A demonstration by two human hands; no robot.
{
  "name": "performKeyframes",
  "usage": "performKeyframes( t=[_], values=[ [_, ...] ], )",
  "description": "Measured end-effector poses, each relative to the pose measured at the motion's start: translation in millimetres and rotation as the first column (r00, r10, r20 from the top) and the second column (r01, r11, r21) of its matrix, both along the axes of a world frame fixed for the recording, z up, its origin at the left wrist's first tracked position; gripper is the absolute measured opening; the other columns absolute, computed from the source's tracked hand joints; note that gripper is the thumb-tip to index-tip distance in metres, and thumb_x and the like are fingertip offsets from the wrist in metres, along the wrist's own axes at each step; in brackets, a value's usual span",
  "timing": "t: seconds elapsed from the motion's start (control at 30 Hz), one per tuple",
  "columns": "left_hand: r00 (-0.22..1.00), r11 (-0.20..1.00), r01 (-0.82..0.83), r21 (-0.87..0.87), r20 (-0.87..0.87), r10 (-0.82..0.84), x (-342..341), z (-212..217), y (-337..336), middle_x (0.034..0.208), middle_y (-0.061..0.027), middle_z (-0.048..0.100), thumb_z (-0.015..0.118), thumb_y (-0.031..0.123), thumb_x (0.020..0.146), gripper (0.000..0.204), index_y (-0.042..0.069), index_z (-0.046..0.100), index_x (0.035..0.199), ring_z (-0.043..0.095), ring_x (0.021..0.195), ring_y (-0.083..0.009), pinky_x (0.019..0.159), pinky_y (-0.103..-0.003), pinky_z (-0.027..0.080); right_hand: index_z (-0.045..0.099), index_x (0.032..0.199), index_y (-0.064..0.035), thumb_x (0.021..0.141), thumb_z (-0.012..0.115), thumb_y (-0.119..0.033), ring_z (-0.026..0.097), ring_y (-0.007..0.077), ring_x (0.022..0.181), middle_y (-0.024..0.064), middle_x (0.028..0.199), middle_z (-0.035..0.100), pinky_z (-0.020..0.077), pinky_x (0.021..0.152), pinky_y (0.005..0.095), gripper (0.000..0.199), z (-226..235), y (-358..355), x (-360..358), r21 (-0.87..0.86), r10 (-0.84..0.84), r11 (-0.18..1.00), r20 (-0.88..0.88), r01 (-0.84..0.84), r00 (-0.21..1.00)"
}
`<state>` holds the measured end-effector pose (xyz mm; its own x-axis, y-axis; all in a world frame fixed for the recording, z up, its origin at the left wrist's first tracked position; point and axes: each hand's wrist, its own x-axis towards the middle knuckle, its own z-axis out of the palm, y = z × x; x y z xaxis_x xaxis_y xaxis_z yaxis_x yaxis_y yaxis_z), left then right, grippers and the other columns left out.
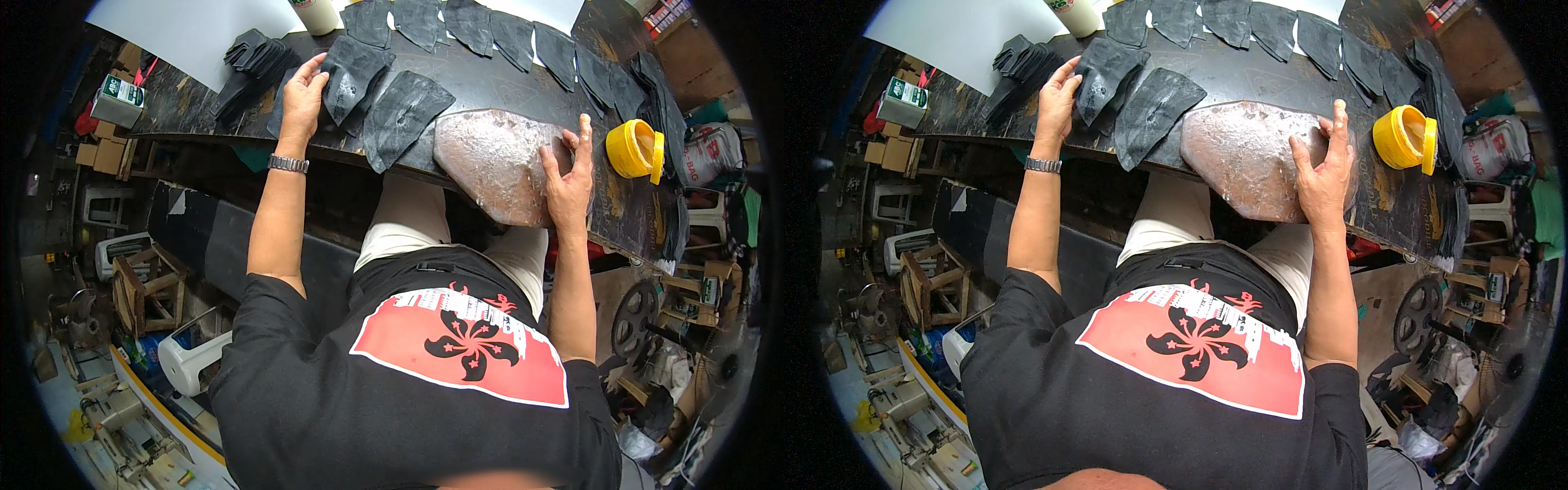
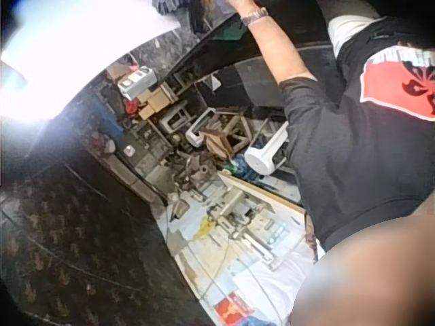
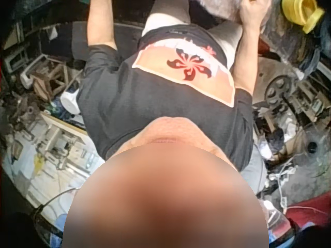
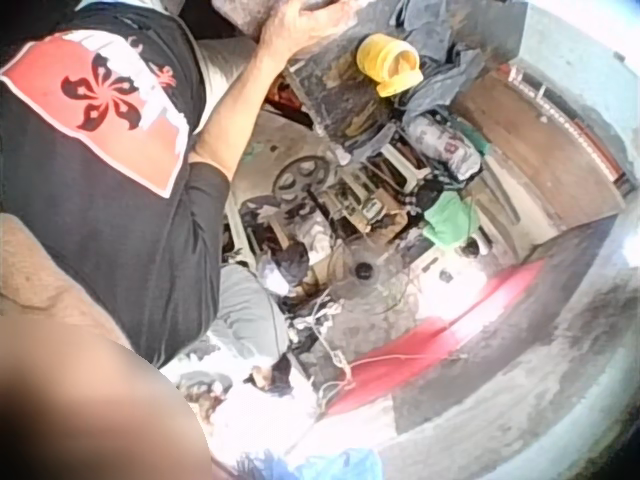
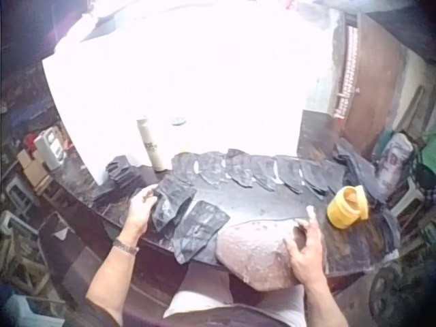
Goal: The person repeatedly rubs small dark material pieces on a curved surface using a yellow container of paste. They pick up pieces, apply the paste, rub the surface, and place the pieces back down, repeating the cycle throughout the clip.
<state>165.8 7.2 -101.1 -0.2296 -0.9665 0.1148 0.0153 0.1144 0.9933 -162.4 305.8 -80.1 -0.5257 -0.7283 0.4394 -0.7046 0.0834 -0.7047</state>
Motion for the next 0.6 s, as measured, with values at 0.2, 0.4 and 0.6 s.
performKeyframes(
  t=[0.2, 0.4, 0.6],
  values=[
    [0.952, 0.973, -0.113, -0.202, 0.259, 0.164, -3, -16, -7, 0.090, -0.0005, 0.067, 0.068, 0.005, 0.092, 0.037, 0.004, 0.069, 0.128, 0.058, 0.078, -0.0071, 0.071, -0.025, 0.049, 0.033, 0.160, -0.0161, 0.092, 0.073, -0.028, 0.055, 0.0305, 0.125, 0.0175, 0.135, 0.060, 0.0339, 0.114, 0.0460, 0.080, 0, 0, -1, 0.007, 0.027, 1.000, -0.062, -0.026, 0.998],
    [0.879, 0.912, -0.113, -0.395, 0.388, 0.277, -8, -10, 1, 0.088, -0.0079, 0.072, 0.066, 0.009, 0.091, 0.033, 0.011, 0.072, 0.123, 0.066, 0.076, -0.0162, 0.075, -0.033, 0.054, 0.035, 0.159, -0.0149, 0.093, 0.072, -0.029, 0.055, 0.0297, 0.131, 0.0166, 0.142, 0.058, 0.0307, 0.116, 0.0459, 0.077, -1, 1, -1, 0.063, 0.024, 0.998, -0.092, -0.018, 0.995],
    [0.757, 0.767, 0.001, -0.641, 0.502, 0.418, -12, 11, 20, 0.099, -0.0094, 0.070, 0.069, 0.009, 0.087, 0.033, 0.014, 0.072, 0.119, 0.067, 0.091, -0.0263, 0.085, -0.039, 0.054, 0.037, 0.158, -0.0134, 0.094, 0.071, -0.030, 0.056, 0.0293, 0.131, 0.0159, 0.147, 0.055, 0.0299, 0.117, 0.0456, 0.075, 0, 0, 0, 0.037, 0.027, 0.999, -0.131, -0.023, 0.991]
  ],
)
